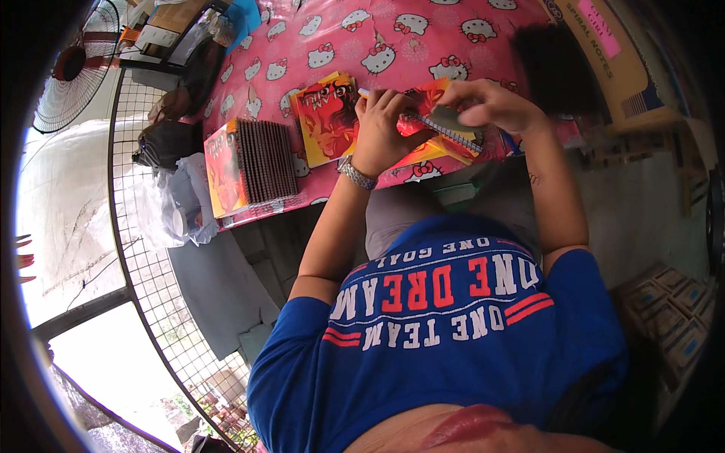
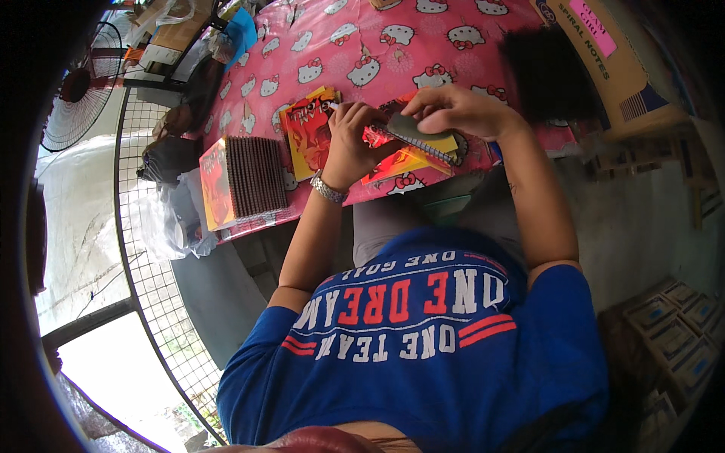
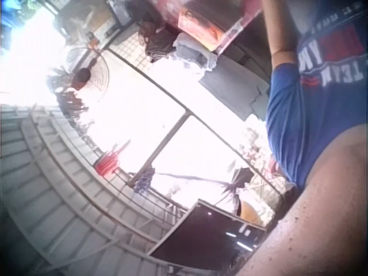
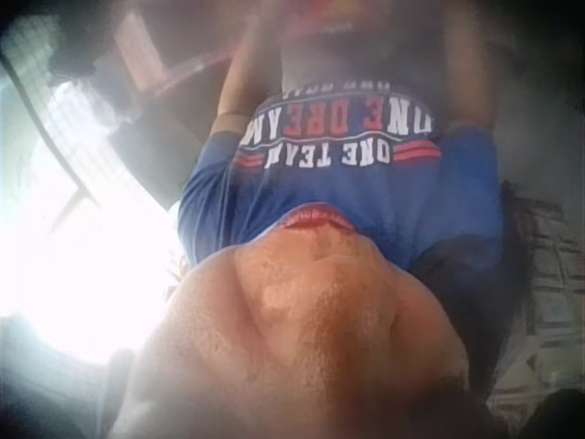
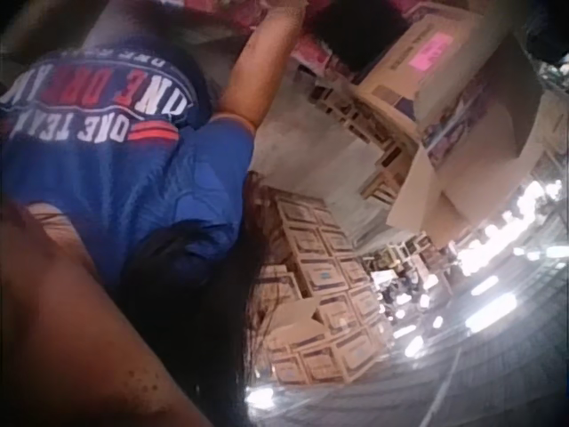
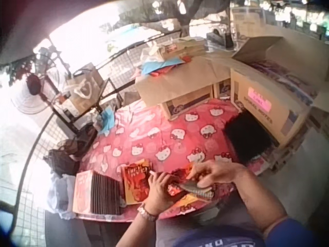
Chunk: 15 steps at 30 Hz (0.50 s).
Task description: The person binds notebooks by threading spiral coils into the pre-punched holes of covers and pages by hand.
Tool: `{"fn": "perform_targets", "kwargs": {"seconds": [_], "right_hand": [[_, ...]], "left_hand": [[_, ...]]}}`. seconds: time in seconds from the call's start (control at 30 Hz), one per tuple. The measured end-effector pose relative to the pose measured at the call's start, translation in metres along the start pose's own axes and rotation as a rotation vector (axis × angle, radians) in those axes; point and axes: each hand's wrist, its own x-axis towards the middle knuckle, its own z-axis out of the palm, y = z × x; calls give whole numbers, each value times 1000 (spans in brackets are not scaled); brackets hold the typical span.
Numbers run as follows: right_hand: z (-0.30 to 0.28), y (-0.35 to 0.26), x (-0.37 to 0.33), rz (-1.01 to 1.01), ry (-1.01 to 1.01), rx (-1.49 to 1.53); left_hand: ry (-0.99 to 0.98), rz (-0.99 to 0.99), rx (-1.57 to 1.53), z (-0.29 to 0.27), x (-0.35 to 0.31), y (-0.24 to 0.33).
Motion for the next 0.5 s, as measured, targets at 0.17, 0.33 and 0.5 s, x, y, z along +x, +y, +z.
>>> {"fn": "perform_targets", "kwargs": {"seconds": [0.17,0.33,0.5], "right_hand": [[7,2,9,-107,-122,471],[1,6,31,101,27,8],[7,4,49,-23,-65,196]], "left_hand": [[-3,-34,-50,-1,-9,-6],[81,-41,-78,-14,-6,-28],[-38,-80,-233,-21,-10,-49]]}}
